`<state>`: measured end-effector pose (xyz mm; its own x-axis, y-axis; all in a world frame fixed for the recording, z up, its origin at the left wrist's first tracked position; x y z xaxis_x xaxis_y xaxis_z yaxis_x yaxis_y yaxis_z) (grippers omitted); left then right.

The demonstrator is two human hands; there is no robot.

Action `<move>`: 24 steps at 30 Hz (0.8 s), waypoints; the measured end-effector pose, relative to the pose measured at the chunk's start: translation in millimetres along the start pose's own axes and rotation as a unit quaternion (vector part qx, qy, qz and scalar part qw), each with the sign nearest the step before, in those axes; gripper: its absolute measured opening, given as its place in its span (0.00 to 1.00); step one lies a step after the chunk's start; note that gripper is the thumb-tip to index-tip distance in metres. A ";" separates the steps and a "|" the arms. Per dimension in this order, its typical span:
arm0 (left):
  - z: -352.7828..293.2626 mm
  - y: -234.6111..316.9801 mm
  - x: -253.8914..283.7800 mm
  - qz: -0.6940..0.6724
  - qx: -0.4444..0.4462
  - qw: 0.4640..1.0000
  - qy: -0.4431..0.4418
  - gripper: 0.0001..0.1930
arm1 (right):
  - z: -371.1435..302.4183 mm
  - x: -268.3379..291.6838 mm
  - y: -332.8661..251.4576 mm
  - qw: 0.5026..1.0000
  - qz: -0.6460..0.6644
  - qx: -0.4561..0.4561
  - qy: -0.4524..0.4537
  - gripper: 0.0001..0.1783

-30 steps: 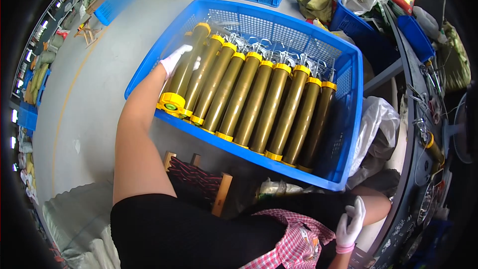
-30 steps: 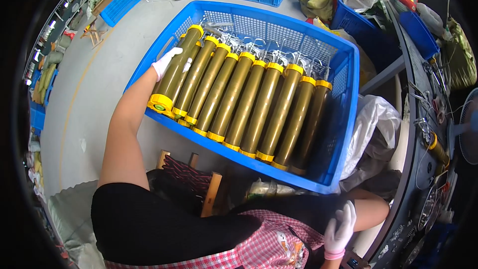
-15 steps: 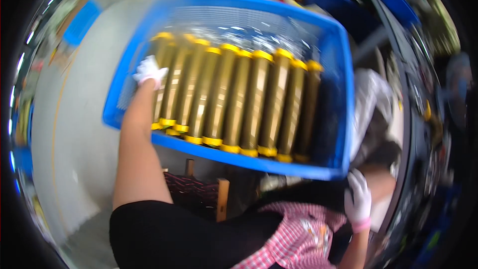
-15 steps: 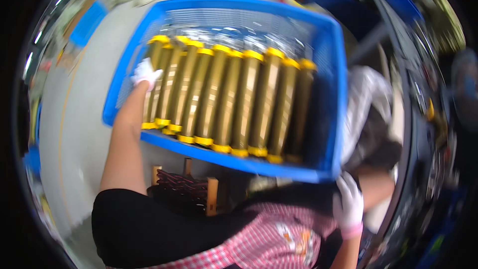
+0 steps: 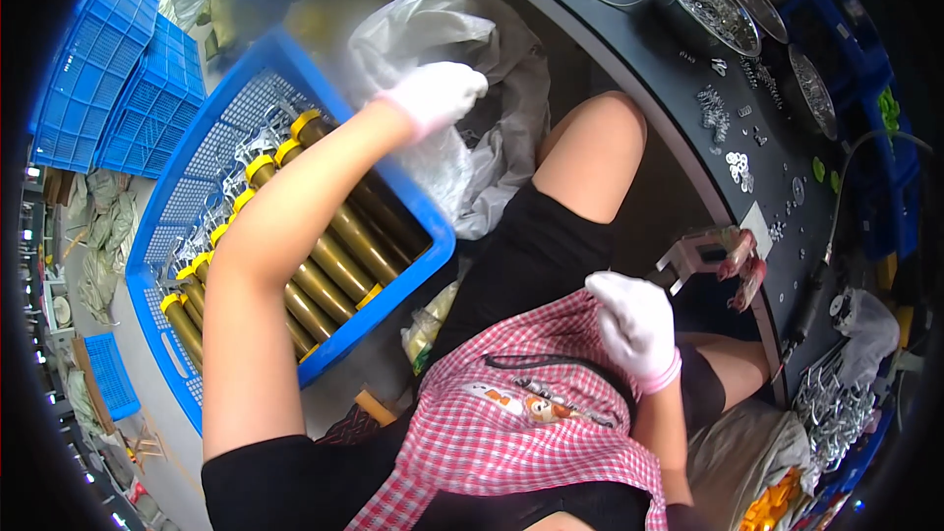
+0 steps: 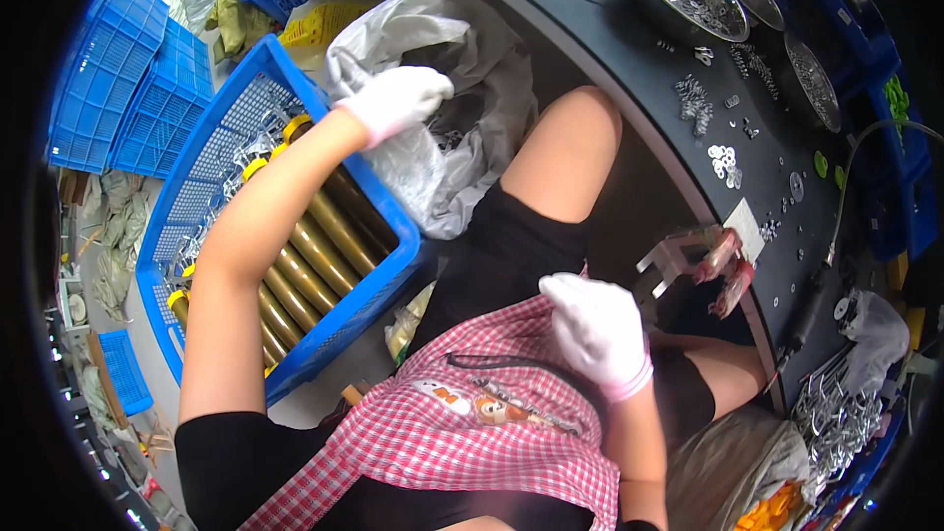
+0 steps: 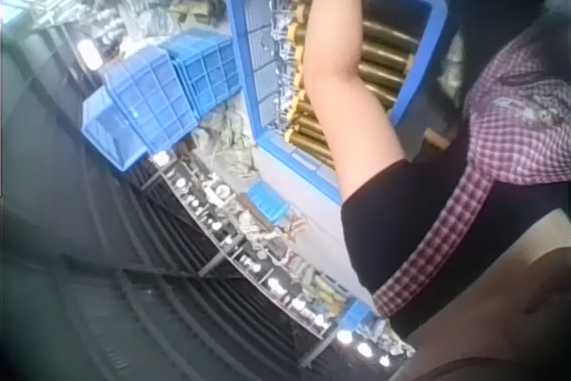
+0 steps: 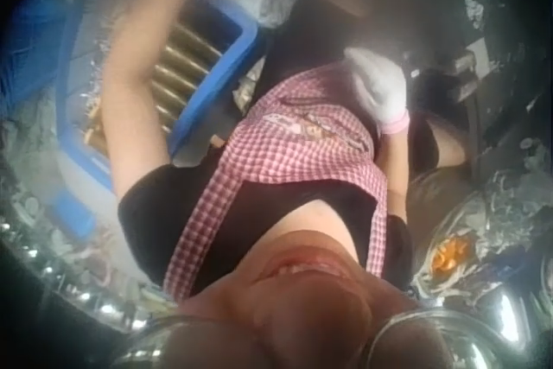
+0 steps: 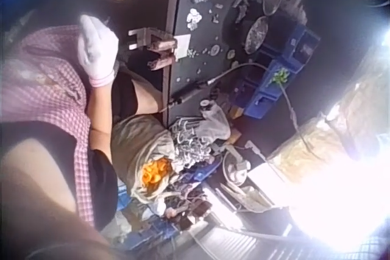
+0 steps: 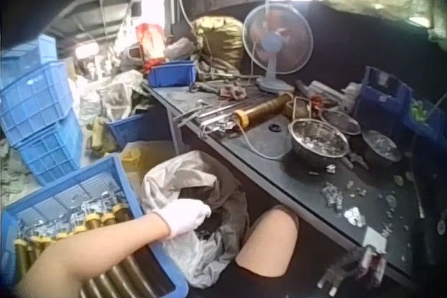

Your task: The person assembles industrial components by joining metal tubes, yellow plastic caps, washers, screws, and metal brackets with an electric screwdriver, a metal rod, and a hand lever tool.

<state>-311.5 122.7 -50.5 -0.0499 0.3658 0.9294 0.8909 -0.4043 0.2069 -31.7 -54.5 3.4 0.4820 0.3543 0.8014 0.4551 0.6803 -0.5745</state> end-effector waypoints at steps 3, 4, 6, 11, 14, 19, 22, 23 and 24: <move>68.4 -21.9 -66.3 0.094 0.076 0.947 -0.299 0.16 | -33.8 5.4 14.1 0.997 0.014 -0.064 0.039 0.20; 74.0 -34.4 -95.0 0.116 0.104 0.905 -0.396 0.16 | -47.4 9.5 21.6 0.992 0.004 -0.115 0.058 0.20; 79.9 -48.2 -120.0 0.129 0.102 0.895 -0.415 0.16 | -79.7 10.8 40.9 0.973 0.025 -0.212 0.091 0.20; 81.8 -72.3 -181.6 0.187 0.088 0.861 -0.464 0.16 | -138.1 -8.9 83.3 0.926 0.091 -0.349 0.108 0.16; 80.9 -88.0 -207.4 0.222 0.088 0.839 -0.488 0.17 | -131.1 -14.2 90.3 0.916 0.126 -0.363 0.119 0.16; 80.5 -61.3 -147.2 0.113 0.073 0.902 -0.410 0.20 | -94.2 -11.2 86.6 0.961 0.096 -0.253 0.055 0.15; 65.4 -79.1 -116.7 -0.008 0.025 0.932 -0.361 0.15 | -94.7 -12.6 86.6 0.969 0.101 -0.218 0.054 0.15; 60.3 -90.9 -99.3 -0.042 0.039 0.961 -0.272 0.14 | -96.5 -12.5 85.2 0.973 0.097 -0.204 0.051 0.15; 59.1 -98.6 -81.5 -0.074 0.049 0.980 -0.179 0.13 | -99.3 -11.8 84.7 0.974 0.095 -0.200 0.054 0.15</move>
Point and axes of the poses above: each hand's wrist, its own z-axis towards the middle knuckle, its own x-axis out of the back of the hand, y = z × x, the point moved 6 cm from there along z, towards the middle knuckle, and after that the axes turned 13 degrees about -y, right-handed, at the moved point
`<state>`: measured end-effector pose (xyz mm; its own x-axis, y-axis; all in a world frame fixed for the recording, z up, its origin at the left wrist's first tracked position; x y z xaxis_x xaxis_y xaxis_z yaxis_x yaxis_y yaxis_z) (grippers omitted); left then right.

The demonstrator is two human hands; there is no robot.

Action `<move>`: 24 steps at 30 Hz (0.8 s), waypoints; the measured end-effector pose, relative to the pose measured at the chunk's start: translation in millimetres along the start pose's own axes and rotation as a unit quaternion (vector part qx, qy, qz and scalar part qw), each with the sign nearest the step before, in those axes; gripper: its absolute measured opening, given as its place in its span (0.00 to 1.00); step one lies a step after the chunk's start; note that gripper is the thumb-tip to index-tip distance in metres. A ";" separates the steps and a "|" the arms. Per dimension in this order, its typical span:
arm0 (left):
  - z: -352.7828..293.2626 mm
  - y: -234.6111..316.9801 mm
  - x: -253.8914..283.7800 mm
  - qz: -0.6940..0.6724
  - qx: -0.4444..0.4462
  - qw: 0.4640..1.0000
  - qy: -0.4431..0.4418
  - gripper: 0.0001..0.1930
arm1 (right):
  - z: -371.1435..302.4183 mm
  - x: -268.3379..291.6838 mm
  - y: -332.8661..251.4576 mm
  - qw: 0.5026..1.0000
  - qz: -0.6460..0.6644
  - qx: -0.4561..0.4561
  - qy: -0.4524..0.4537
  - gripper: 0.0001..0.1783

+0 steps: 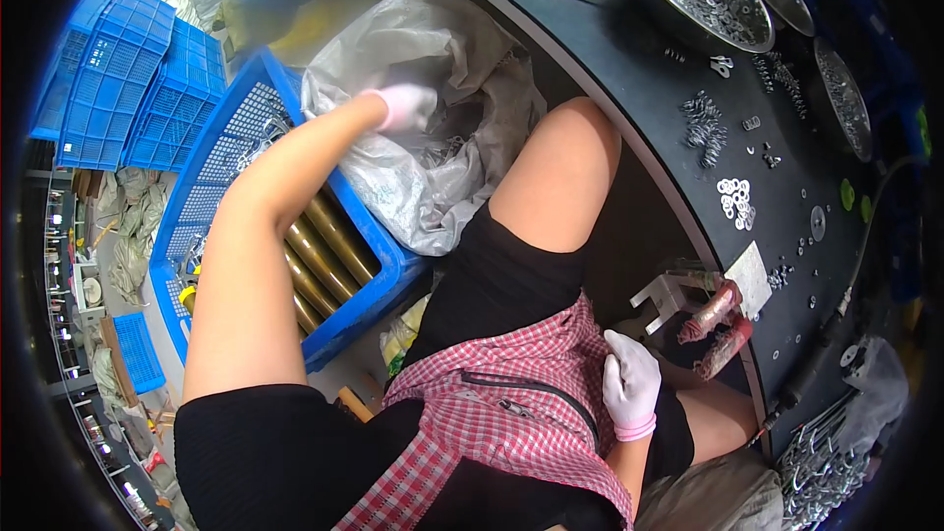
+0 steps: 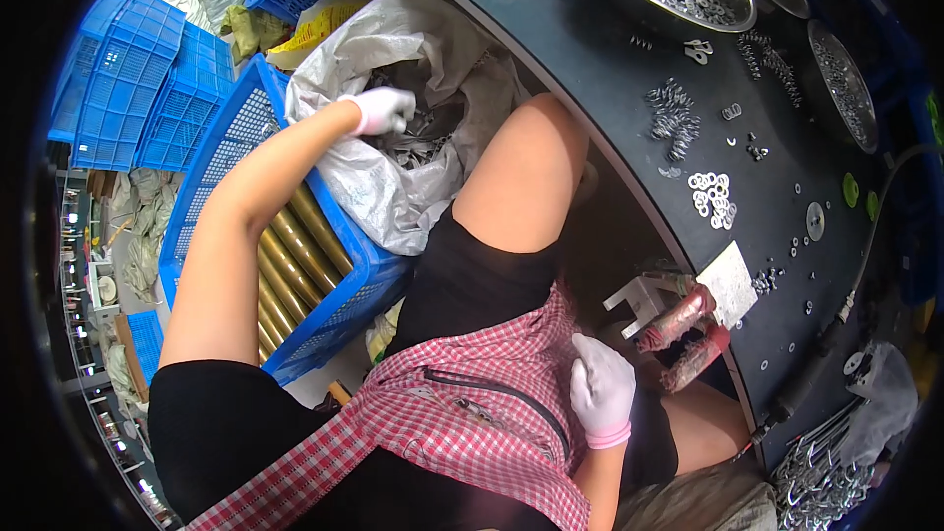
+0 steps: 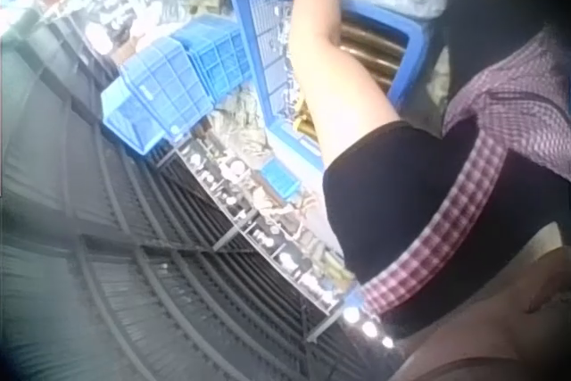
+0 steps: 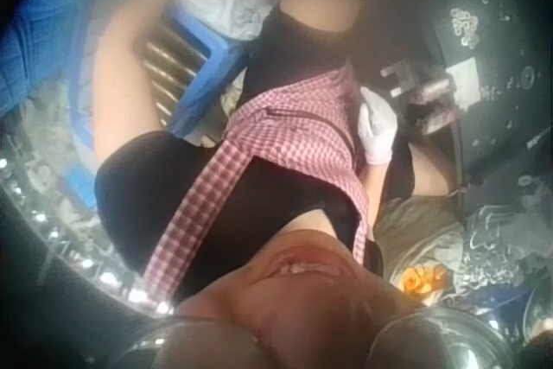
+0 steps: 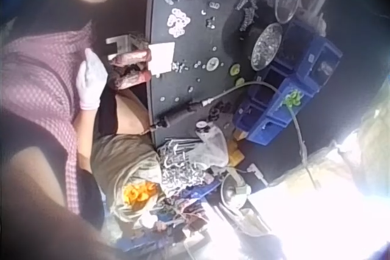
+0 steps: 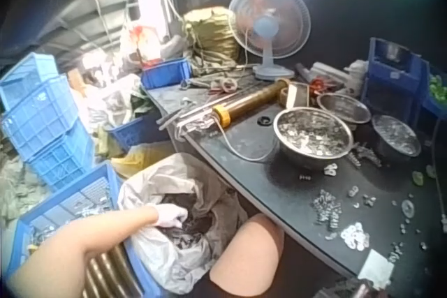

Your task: The person assembles industrial components by joining metal tubes, yellow plastic caps, washers, screws, and metal brackets with an electric screwdriver, a metal rod, and a hand lever tool.

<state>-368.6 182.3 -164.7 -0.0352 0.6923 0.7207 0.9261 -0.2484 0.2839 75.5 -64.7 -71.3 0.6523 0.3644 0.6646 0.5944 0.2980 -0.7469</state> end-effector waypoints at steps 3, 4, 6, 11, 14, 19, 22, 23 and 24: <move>-42.0 26.4 75.0 -0.160 -0.131 0.947 0.245 0.13 | -9.7 0.2 -2.2 1.000 0.009 -0.007 0.020 0.16; -60.2 46.8 96.7 -0.167 -0.219 0.909 0.313 0.13 | -13.7 -0.3 -1.9 0.999 0.044 -0.013 0.029 0.15; -88.2 95.6 117.0 -0.407 -0.151 0.872 0.226 0.13 | -15.6 3.0 -6.2 0.985 0.151 -0.019 0.081 0.15; -146.2 263.3 87.9 -0.640 -0.370 0.662 0.121 0.17 | 50.6 18.4 -85.8 0.898 0.436 0.032 0.040 0.32; -146.7 313.9 54.7 -0.720 -0.397 0.569 0.015 0.19 | 56.2 23.6 -97.2 0.850 0.527 0.004 -0.028 0.21; -158.7 298.6 19.1 -0.315 -0.171 0.773 0.524 0.23 | 33.6 43.5 -80.6 0.957 0.268 -0.049 0.099 0.14; -168.7 338.7 -26.2 -0.500 -0.326 0.751 0.283 0.32 | 18.2 67.2 -93.3 0.950 -0.014 -0.052 0.308 0.17; -167.3 356.2 -28.0 -0.467 -0.352 0.766 0.268 0.36 | 22.8 64.2 -99.0 0.956 -0.002 -0.078 0.284 0.20; -164.0 371.6 -27.2 -0.432 -0.382 0.778 0.249 0.41 | 26.2 64.9 -107.8 0.958 0.009 -0.108 0.265 0.22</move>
Point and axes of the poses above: each hand's wrist, its own z-axis towards the middle knuckle, its own x-axis out of the back of the hand, y = z × x, the point moved 6 cm from there along z, towards the middle knuckle, and after that the axes turned 13 degrees about -y, right-handed, at the moved point
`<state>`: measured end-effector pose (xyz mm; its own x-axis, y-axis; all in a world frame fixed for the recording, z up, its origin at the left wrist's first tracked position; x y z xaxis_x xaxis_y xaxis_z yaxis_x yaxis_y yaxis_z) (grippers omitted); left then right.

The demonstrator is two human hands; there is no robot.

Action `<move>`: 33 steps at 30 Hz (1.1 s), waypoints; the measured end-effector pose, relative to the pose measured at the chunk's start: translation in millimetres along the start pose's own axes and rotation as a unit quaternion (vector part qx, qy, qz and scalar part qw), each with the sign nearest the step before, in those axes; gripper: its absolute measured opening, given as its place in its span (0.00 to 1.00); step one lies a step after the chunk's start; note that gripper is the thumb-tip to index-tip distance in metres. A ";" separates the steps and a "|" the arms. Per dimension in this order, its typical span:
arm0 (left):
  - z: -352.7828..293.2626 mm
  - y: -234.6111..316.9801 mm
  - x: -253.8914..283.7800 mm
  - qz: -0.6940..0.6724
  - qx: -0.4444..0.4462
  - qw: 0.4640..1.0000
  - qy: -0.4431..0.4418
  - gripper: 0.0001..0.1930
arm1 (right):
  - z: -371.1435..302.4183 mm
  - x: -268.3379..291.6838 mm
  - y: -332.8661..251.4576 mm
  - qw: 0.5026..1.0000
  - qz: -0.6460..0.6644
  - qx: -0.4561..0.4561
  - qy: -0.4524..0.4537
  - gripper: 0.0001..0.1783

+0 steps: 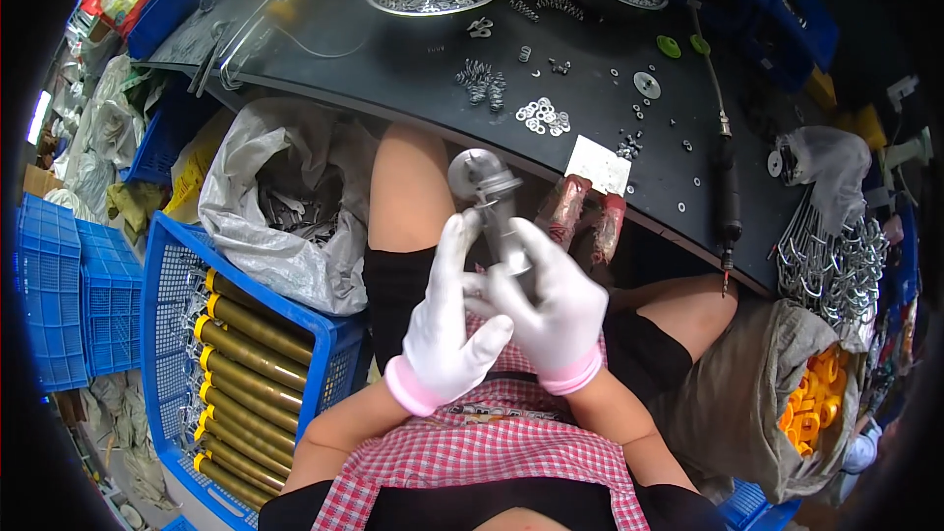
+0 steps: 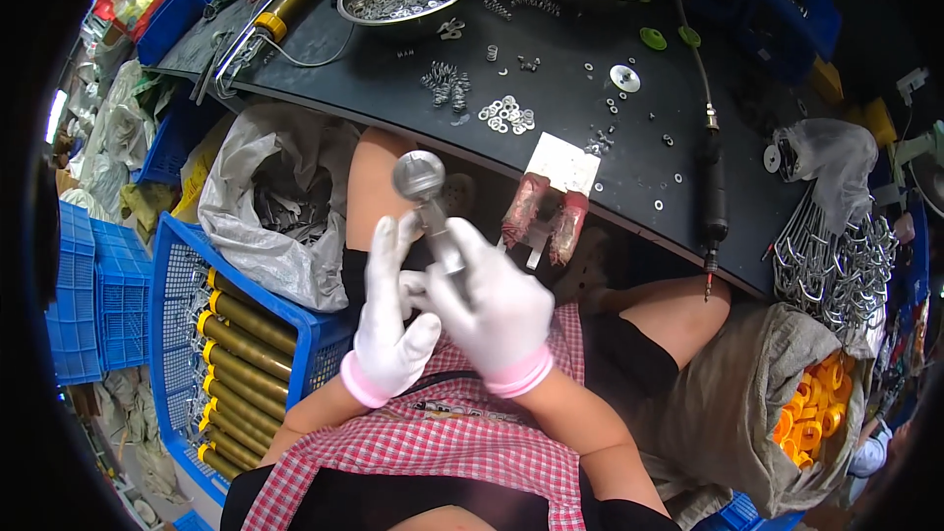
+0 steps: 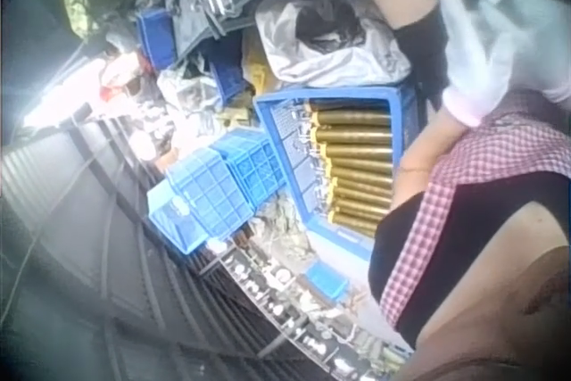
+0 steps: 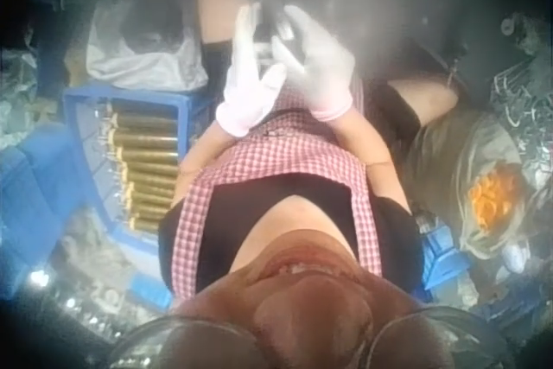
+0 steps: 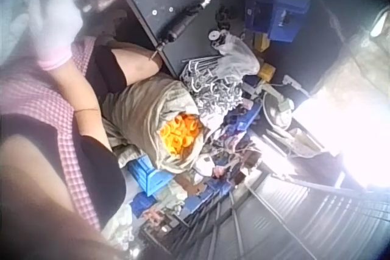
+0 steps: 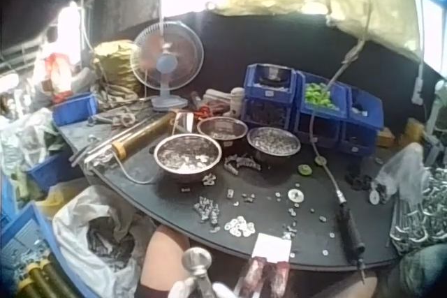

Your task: The person assembles industrial components by joining metal tubes, yellow plastic caps, washers, screws, and metal brackets with an electric screwdriver, a metal rod, and a hand lever tool.

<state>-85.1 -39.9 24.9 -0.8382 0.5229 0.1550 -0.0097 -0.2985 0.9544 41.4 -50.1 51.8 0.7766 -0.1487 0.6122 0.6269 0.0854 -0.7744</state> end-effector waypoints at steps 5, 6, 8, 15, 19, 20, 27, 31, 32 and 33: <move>28.4 -7.7 19.5 -0.182 0.065 0.979 0.067 0.50 | 18.2 -28.6 -29.0 0.977 -0.010 0.181 -0.109 0.26; 31.7 -12.1 29.0 -0.195 0.037 0.978 0.067 0.41 | 27.7 -31.6 -30.0 0.977 -0.011 0.184 -0.110 0.26; 32.1 -9.8 39.5 -0.259 -0.002 0.960 0.105 0.38 | 41.1 -38.7 -36.9 0.967 0.020 0.217 -0.130 0.28; 16.9 -41.0 60.6 -0.462 0.074 0.874 0.128 0.41 | 44.8 -70.3 -45.0 0.946 -0.014 0.195 -0.260 0.32; 11.1 -56.9 53.1 -0.681 0.047 0.729 0.039 0.33 | 41.6 -59.5 -64.0 0.899 0.084 0.213 -0.374 0.25; 12.4 -52.2 48.3 -0.733 0.027 0.679 0.021 0.31 | 41.6 -53.6 -71.2 0.874 0.136 0.229 -0.406 0.24; -6.5 -47.2 45.8 -0.672 0.152 0.725 -0.001 0.29 | 203.4 41.9 -16.3 0.991 0.001 0.067 -0.114 0.11; -3.0 -41.2 46.3 -0.747 0.174 0.641 -0.018 0.27 | 257.3 36.6 50.8 0.925 -0.320 0.141 -0.149 0.14; -7.5 -42.0 46.4 -0.779 0.178 0.601 0.018 0.25 | 260.7 32.8 62.8 0.896 -0.375 0.166 -0.173 0.14; -9.8 -44.1 46.4 -0.808 0.178 0.562 0.013 0.22 | 266.9 25.0 72.6 0.901 -0.362 0.112 -0.213 0.13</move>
Point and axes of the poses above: each hand's wrist, its own z-axis towards the middle knuckle, its own x-axis out of the back of the hand, y = z × x, the point moved 6 cm from there along z, towards the middle knuckle, and after that the axes turned 13 degrees about -y, right-handed, at the moved point
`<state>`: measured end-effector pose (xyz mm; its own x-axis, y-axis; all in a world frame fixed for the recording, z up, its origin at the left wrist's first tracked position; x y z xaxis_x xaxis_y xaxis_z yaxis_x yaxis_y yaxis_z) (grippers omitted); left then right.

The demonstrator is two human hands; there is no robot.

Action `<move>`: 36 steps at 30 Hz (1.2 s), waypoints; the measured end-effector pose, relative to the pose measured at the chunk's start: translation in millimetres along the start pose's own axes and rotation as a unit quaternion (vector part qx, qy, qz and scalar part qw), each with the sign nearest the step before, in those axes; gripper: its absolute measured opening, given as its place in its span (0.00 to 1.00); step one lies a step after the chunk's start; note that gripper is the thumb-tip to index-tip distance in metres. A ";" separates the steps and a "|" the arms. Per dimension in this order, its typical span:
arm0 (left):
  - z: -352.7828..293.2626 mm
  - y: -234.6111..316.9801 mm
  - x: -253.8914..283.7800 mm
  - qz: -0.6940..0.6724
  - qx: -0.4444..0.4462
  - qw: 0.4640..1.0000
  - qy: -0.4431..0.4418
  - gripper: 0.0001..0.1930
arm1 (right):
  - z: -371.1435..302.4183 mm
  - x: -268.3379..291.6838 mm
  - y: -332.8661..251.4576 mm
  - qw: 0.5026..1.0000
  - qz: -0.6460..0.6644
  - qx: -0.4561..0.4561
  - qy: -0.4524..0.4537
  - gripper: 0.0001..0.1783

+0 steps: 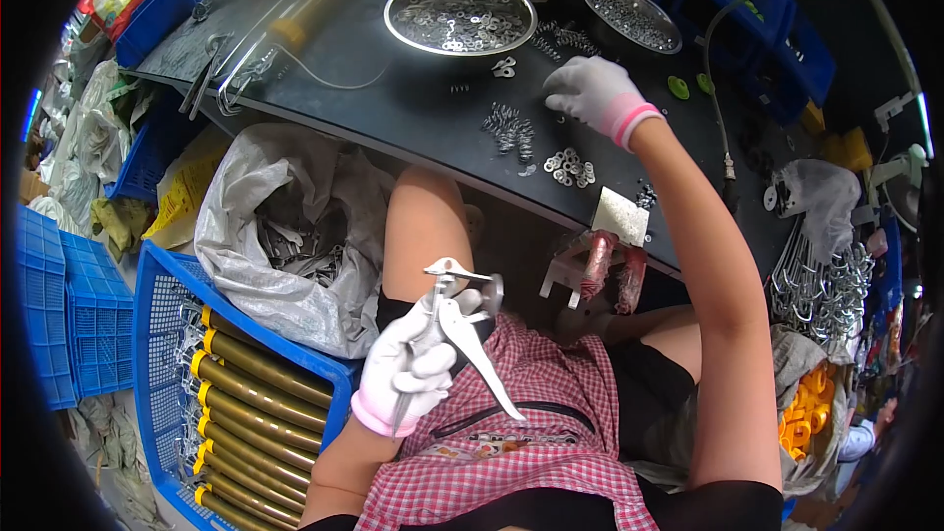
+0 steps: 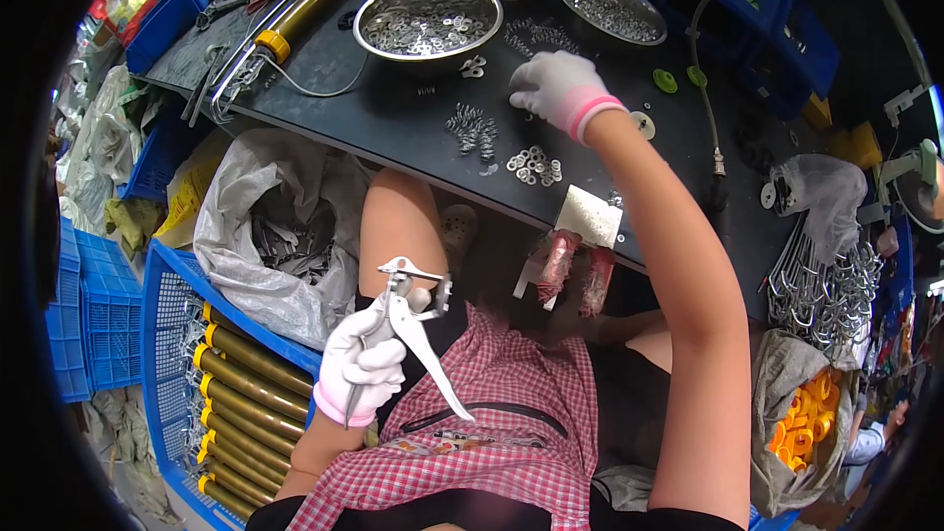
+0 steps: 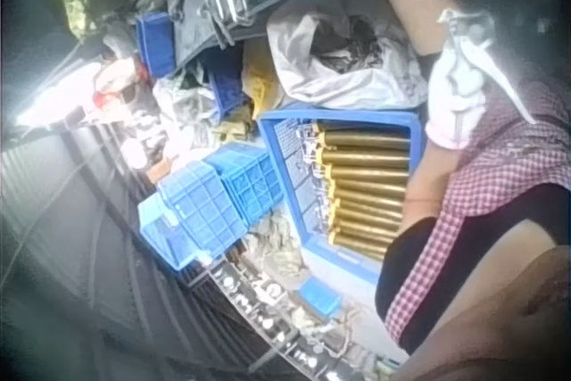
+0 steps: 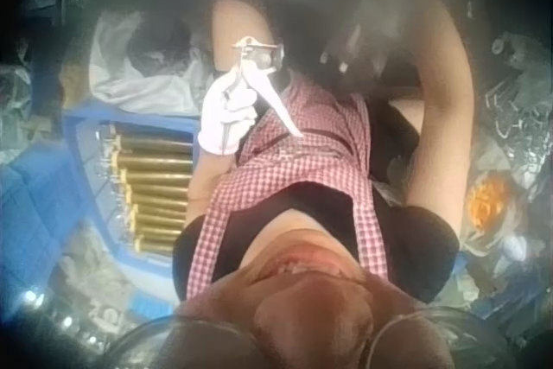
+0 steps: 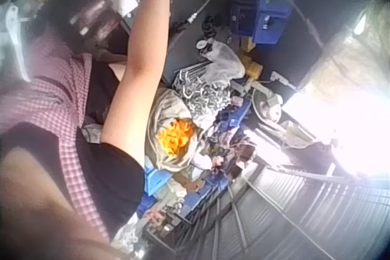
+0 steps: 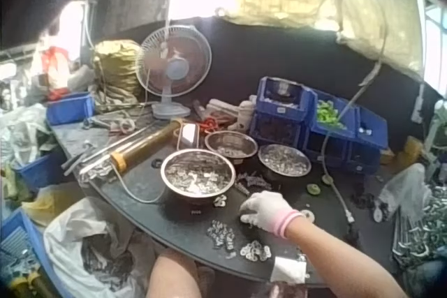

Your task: The person assembles industrial components by joining metal tubes, yellow plastic caps, washers, screws, and metal brackets with an electric screwdriver, a metal rod, and a hand lever tool.

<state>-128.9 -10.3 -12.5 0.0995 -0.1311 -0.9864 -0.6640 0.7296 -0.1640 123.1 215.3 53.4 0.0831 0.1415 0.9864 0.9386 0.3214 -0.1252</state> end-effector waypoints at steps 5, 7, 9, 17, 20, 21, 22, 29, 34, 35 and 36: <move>-6.9 1.6 2.8 0.070 -0.073 0.991 0.084 0.19 | -16.1 6.9 -5.5 0.996 0.083 -0.036 0.008 0.12; -4.7 -0.6 -10.9 0.198 -0.139 0.966 0.091 0.16 | -51.5 22.6 -34.3 0.963 0.257 0.026 0.071 0.08; 19.4 4.4 -24.4 0.347 -0.170 0.922 -0.009 0.18 | -91.2 22.3 -69.8 0.882 0.456 0.085 0.083 0.05; 92.5 -53.6 -77.0 0.823 -0.197 0.527 -0.079 0.17 | -200.5 -37.6 -107.2 0.565 0.756 0.035 0.328 0.10; 99.3 -68.3 -80.9 0.782 -0.154 0.603 -0.049 0.17 | -208.4 -40.8 -100.8 0.533 0.754 0.061 0.379 0.10; 100.8 -71.0 -78.2 0.784 -0.147 0.600 -0.052 0.17 | -210.7 -40.8 -99.2 0.533 0.748 0.064 0.390 0.11; 100.1 -72.1 -78.4 0.799 -0.177 0.571 -0.064 0.16 | -213.1 -40.9 -98.7 0.533 0.743 0.067 0.400 0.11; 98.5 -88.8 -82.6 0.851 -0.172 0.495 -0.032 0.13 | -222.2 -54.7 -95.7 0.492 0.760 0.071 0.419 0.10; 104.0 -86.8 -81.7 0.898 -0.240 0.361 -0.079 0.14 | -221.2 -51.1 -93.8 0.456 0.815 0.008 0.358 0.12; 105.1 -81.6 -68.0 0.874 -0.182 0.450 0.000 0.12 | -220.1 -57.4 -87.8 0.476 0.807 -0.001 0.349 0.12; 102.2 -75.3 -64.5 0.883 -0.193 0.427 -0.010 0.12 | -217.1 -55.6 -90.0 0.455 0.842 0.026 0.289 0.11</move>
<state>-9.6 11.8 62.0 -0.8062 0.4035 0.4328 0.2113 -0.4869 0.8475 106.7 -24.7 32.9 0.7586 -0.0360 -0.6506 -0.6260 0.2369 -0.7430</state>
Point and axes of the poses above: each hand's wrist, its own z-axis towards the middle knuckle, its own x-axis out of the back of the hand, y = z × x, the point moved 6 cm from there along z, towards the middle knuckle, and after that the axes turned 13 degrees about -y, right-handed, at the moved point
